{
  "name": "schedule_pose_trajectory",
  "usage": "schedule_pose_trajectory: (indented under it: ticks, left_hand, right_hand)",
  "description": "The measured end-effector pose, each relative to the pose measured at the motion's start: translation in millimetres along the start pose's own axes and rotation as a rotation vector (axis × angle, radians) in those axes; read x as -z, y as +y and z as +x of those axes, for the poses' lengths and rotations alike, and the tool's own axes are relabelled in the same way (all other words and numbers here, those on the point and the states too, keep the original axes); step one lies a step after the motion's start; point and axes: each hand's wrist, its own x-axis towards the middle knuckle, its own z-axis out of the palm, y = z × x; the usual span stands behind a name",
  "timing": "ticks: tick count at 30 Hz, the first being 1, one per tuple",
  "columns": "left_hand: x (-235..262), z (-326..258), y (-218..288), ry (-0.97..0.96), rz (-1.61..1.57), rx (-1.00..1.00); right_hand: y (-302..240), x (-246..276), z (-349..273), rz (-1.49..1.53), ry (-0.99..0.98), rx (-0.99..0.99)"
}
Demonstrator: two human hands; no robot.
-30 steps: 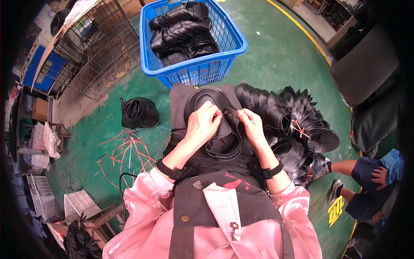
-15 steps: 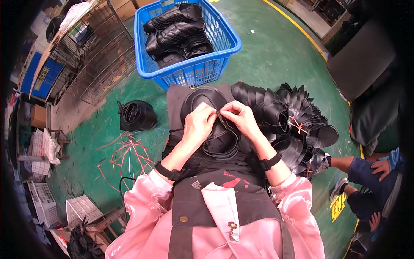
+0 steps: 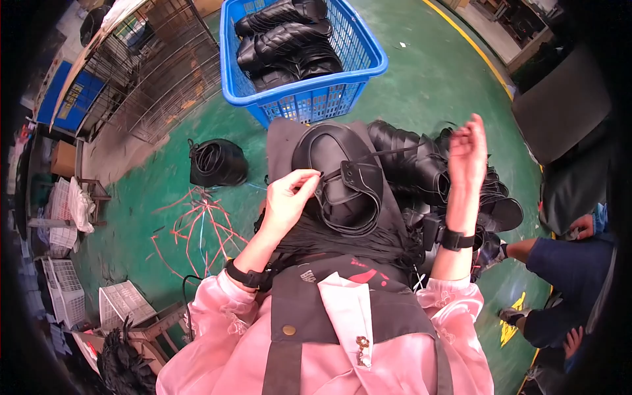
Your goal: Lacing black leather shoe uppers and tying them into bundles using plastic string.
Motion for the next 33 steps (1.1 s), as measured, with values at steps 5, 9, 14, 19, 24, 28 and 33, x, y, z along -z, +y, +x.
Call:
schedule_pose_trajectory:
  ticks: [5, 9, 14, 19, 24, 28, 33]
  left_hand:
    - [7, -3, -5, -0.045, -0.374, 0.139]
    - [0, -13, 22, -0.066, 0.178, -0.059]
    - [-4, -19, 32, -0.042, 0.537, -0.220]
    - [3, -25, 18, -0.053, 0.148, -0.029]
    - [6, -27, 10, -0.037, 0.074, -0.023]
    - [3, -27, 18, -0.055, 0.188, -0.075]
    - [8, -25, 3, -0.039, 0.097, -0.170]
  right_hand:
    - [49, -72, -78, -0.920, -0.813, -0.211]
    - [76, -72, -98, -0.977, -0.919, -0.255]
    - [79, -72, -100, -0.992, -0.903, -0.290]
    - [84, -72, -106, -1.192, -0.980, -0.083]
    - [90, -86, -110, -1.227, -1.073, 0.087]
    - [102, -82, -114, -1.192, -1.053, 0.206]
    - [97, -80, -116, -1.100, -1.000, 0.022]
